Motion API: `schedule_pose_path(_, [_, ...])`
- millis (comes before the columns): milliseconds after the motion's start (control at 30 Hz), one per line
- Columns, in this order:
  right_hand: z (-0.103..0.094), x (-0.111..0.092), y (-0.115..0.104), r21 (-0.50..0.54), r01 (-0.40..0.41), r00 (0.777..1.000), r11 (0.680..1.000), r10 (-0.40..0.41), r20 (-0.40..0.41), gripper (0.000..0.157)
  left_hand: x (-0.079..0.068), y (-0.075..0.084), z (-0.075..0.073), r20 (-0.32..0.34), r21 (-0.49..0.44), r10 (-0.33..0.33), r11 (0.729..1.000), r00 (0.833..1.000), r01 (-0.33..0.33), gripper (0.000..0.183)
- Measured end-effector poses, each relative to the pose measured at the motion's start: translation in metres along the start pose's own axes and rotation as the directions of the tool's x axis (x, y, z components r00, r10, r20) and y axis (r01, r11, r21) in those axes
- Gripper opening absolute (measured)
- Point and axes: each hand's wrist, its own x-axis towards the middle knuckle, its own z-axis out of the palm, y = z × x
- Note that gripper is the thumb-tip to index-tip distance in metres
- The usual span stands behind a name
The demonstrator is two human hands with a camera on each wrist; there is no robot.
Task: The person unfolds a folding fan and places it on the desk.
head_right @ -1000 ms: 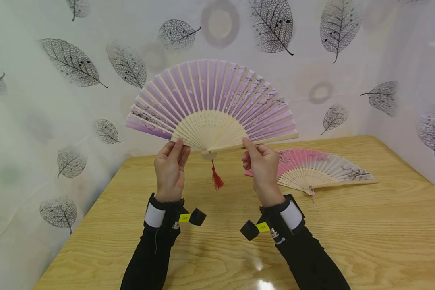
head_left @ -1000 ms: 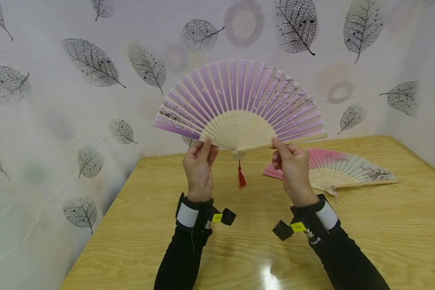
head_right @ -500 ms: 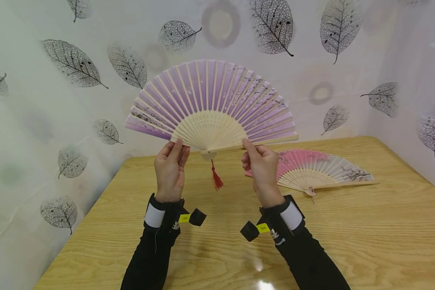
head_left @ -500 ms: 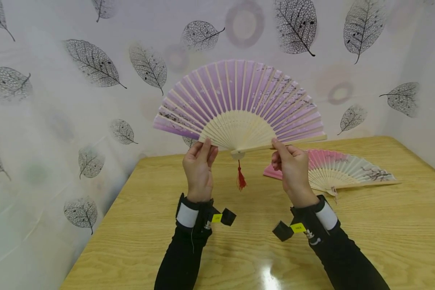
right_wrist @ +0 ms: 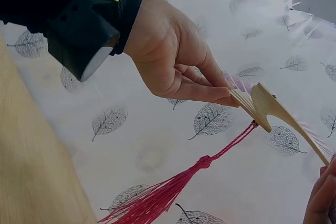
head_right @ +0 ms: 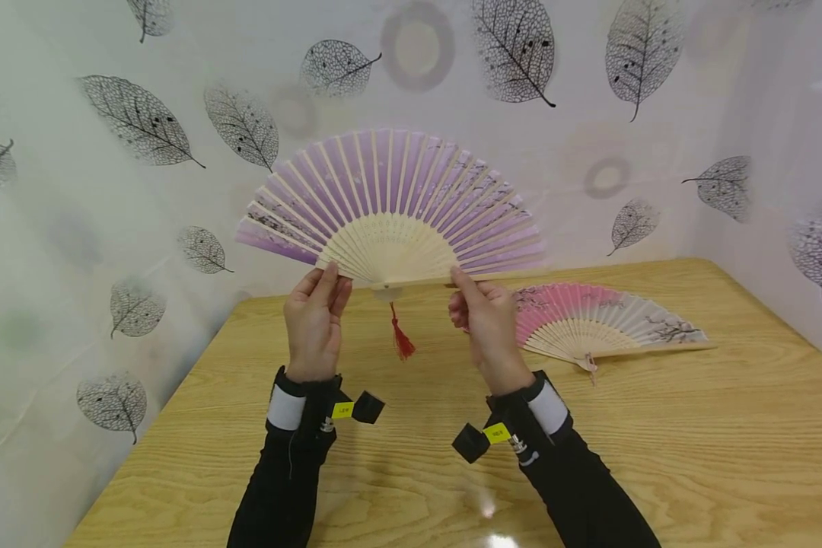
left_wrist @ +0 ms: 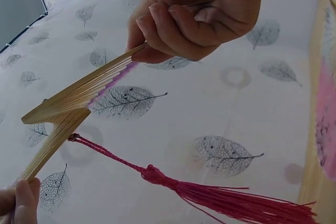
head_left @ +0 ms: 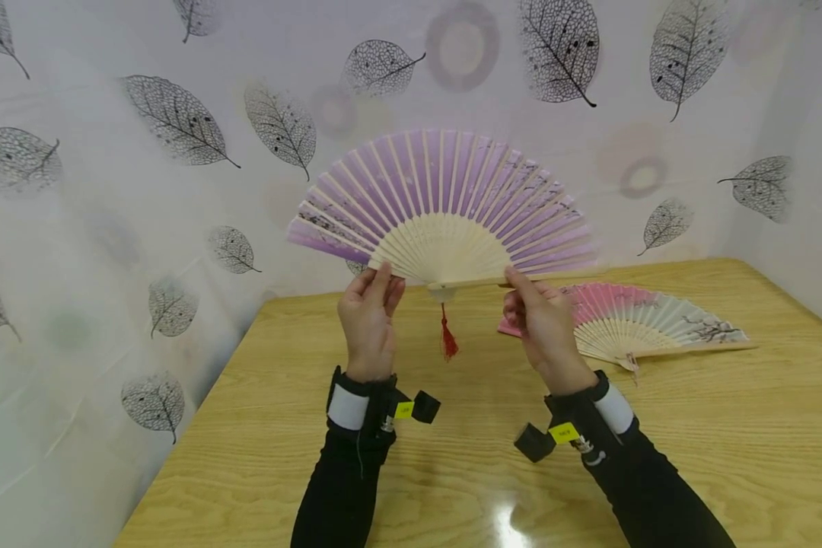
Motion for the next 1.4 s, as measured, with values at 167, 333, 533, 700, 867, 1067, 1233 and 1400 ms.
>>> schedule_pose_path(167, [0.005,0.000,0.015,0.065,-0.167,0.985,0.984,0.163,0.061,0.026,0.010,0.007,-0.014,0.002,0.127,-0.027,0.992,1.000,0.027,0.022])
schedule_pose_path(333, [0.010,-0.001,0.038,0.015,-0.259,0.963,0.966,0.257,0.083,0.026,0.028,0.017,-0.044,0.070,0.338,-0.203,0.926,0.977,0.168,0.028])
schedule_pose_path(533, [0.017,-0.002,0.068,-0.082,-0.348,0.932,0.934,0.354,0.075,0.024,0.048,0.024,-0.090,0.151,0.593,-0.417,0.764,0.896,0.255,0.035])
schedule_pose_path(700, [0.027,-0.004,0.097,-0.181,-0.417,0.903,0.891,0.430,0.032,0.029,0.059,0.026,-0.127,0.141,0.763,-0.551,0.590,0.823,0.265,0.039])
schedule_pose_path(867, [0.035,-0.007,0.121,-0.233,-0.456,0.883,0.859,0.470,0.004,0.026,0.061,0.023,-0.156,0.102,0.809,-0.630,0.503,0.770,0.304,0.039])
schedule_pose_path(1067, [0.036,-0.012,0.131,-0.162,-0.531,0.843,0.832,0.537,-0.002,0.018,0.060,0.014,-0.174,0.035,0.783,-0.700,0.463,0.714,0.415,0.032])
schedule_pose_path(1233, [0.033,-0.013,0.136,-0.179,-0.565,0.816,0.805,0.577,0.018,0.021,0.058,0.009,-0.183,-0.020,0.781,-0.739,0.409,0.673,0.472,0.026])
schedule_pose_path(1400, [0.028,-0.010,0.138,-0.253,-0.585,0.788,0.771,0.614,0.051,0.022,0.058,0.008,-0.193,-0.023,0.784,-0.765,0.386,0.644,0.486,0.018])
